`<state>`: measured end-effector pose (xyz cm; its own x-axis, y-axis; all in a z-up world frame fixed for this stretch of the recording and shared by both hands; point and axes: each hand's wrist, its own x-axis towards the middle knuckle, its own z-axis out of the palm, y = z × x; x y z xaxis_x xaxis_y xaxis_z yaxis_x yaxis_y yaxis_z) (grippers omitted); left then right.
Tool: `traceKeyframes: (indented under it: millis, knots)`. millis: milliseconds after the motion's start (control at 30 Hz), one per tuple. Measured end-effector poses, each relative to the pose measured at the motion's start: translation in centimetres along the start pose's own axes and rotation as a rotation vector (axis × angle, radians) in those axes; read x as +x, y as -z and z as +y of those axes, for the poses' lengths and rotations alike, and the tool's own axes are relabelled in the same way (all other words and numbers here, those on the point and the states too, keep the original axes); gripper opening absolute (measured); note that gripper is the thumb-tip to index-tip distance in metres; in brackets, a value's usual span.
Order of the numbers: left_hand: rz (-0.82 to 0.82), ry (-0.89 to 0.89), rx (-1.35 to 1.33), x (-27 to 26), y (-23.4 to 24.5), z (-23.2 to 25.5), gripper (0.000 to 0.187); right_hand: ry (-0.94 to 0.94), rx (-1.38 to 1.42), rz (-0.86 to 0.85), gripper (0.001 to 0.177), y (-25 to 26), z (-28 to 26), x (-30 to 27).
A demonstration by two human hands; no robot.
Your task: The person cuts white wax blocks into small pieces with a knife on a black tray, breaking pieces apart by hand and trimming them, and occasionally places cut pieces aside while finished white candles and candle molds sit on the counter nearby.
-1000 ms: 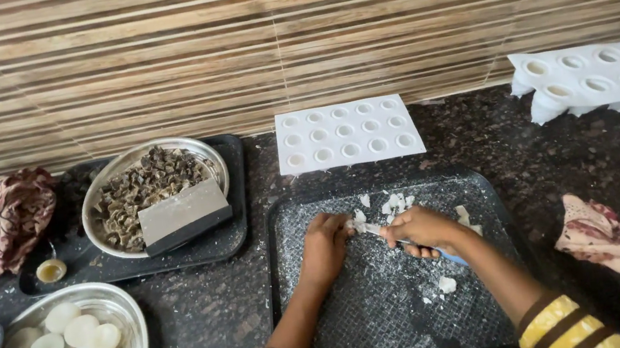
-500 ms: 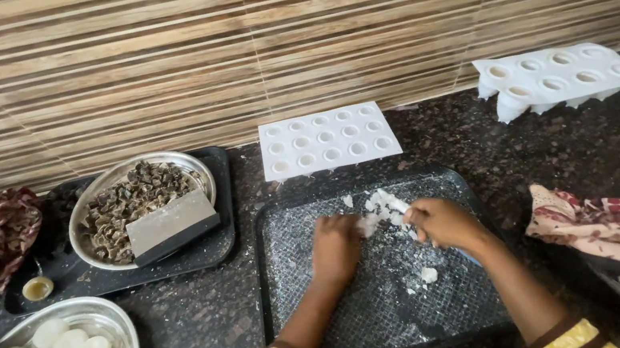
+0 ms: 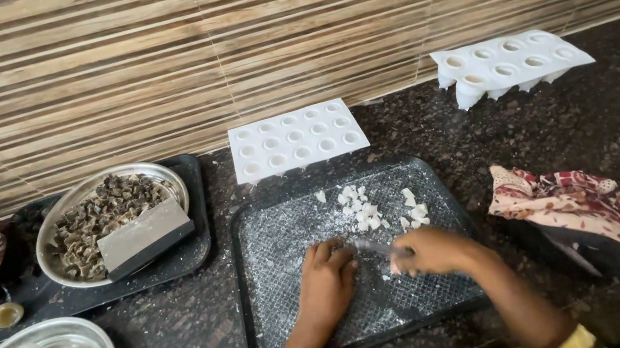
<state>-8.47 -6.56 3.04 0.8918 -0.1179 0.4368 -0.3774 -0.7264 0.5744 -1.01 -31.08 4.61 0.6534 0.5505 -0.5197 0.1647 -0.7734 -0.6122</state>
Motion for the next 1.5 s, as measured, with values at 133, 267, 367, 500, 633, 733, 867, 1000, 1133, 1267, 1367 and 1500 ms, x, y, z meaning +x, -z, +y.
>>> traceKeyframes:
  millis: [133, 267, 367, 500, 633, 733, 867, 1000, 1133, 1267, 1367, 1500]
  knots:
    - [0.044, -0.021, -0.004, -0.4, 0.0, -0.4, 0.021, -0.176, -0.217, 0.219, 0.030, 2.8, -3.0, 0.9]
    - [0.042, -0.020, -0.048, -0.5, 0.7, 0.0, 0.020, -0.065, -0.156, 0.523, 0.030, 3.9, -2.1, 3.5]
    - [0.049, -0.024, -0.056, -0.6, 0.7, -0.3, 0.020, -0.022, -0.139, 0.657, 0.028, 3.5, -4.1, 3.5]
    - [0.025, -0.002, -0.086, -0.5, 0.1, -0.7, 0.022, 0.031, -0.048, 0.568, 0.016, 0.4, -5.4, 4.8]
    - [0.030, 0.001, -0.086, -0.5, 0.1, -1.3, 0.023, 0.004, -0.131, 0.363, 0.021, -0.9, -8.8, 4.3]
    - [0.015, 0.017, -0.084, -0.6, -0.4, -1.4, 0.023, -0.133, -0.086, 0.372, 0.016, 0.0, -7.4, 5.6]
    - [0.021, -0.047, -0.155, -0.9, 1.0, -1.2, 0.023, -0.013, -0.155, 0.594, 0.018, 0.8, -5.5, 7.5]
    - [0.005, 0.024, -0.242, -2.1, 3.3, -2.2, 0.021, 0.098, -0.269, 0.688, 0.024, -1.0, -8.9, 7.5]
    - [0.097, 0.179, -0.239, -4.9, 10.1, -3.0, 0.022, 0.236, -0.244, 0.622, 0.022, -3.6, -8.3, 10.1]
    - [0.353, 0.244, -0.068, -9.0, 15.7, -5.8, 0.020, 0.165, -0.279, 0.625, 0.026, -4.0, -12.6, 8.9]
    - [0.441, 0.426, -0.064, -11.6, 19.6, -5.8, 0.018, 0.215, -0.187, 0.496, 0.029, -4.8, -15.8, 8.7]
    - [0.533, 0.490, -0.024, -15.2, 23.5, -6.7, 0.017, 0.440, -0.140, 0.297, 0.036, -8.0, -21.8, 8.1]
